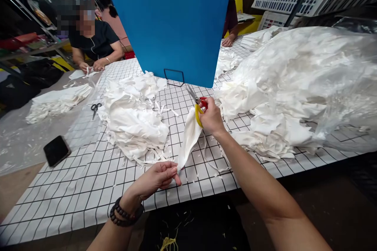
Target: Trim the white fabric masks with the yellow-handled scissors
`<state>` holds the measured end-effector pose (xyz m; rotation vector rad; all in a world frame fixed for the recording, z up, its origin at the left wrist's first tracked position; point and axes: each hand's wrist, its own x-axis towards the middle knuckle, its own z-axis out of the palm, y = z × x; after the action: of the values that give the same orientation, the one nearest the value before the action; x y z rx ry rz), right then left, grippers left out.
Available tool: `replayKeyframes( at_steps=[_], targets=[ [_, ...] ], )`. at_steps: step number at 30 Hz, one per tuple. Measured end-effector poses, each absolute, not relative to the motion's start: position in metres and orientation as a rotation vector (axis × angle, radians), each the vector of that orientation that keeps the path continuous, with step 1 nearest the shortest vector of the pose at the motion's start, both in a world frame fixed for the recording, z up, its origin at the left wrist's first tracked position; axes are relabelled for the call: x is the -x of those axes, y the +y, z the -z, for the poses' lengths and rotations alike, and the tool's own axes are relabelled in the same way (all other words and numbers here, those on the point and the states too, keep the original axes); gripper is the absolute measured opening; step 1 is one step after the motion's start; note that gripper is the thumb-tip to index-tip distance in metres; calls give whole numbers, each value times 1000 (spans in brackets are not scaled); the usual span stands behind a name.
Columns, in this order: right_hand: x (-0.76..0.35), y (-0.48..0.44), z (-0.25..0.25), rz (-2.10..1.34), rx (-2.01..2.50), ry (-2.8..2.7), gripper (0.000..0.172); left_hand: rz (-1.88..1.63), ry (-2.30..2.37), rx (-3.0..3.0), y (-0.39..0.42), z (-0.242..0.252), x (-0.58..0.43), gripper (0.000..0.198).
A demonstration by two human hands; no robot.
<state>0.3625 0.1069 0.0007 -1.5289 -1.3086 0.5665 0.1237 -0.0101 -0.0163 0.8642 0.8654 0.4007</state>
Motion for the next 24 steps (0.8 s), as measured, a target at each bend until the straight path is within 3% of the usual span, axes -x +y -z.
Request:
replayKeyframes(
  at_steps=[3,8,16,20,24],
  targets=[
    [-366,87,-3,-752,1537,-1413,25,-423,815,-817,-11,15,-130,36],
    [-355,27,-7,-1516,1130,-1520,34,-669,753,-760,-10,5,-148,30],
    [-327,2,12,-1264,1146,-1072,40,-1070,1018,-1252,-6,-6,-169,26],
    [-337,-1,9,-1354,1144,-1122,35,-1074,900,-1228,-1,-7,-175,25],
    [-365,-15,-13,-1119,1394,-1346,31,-1070,795,-1142,3,-6,-180,25]
  ],
)
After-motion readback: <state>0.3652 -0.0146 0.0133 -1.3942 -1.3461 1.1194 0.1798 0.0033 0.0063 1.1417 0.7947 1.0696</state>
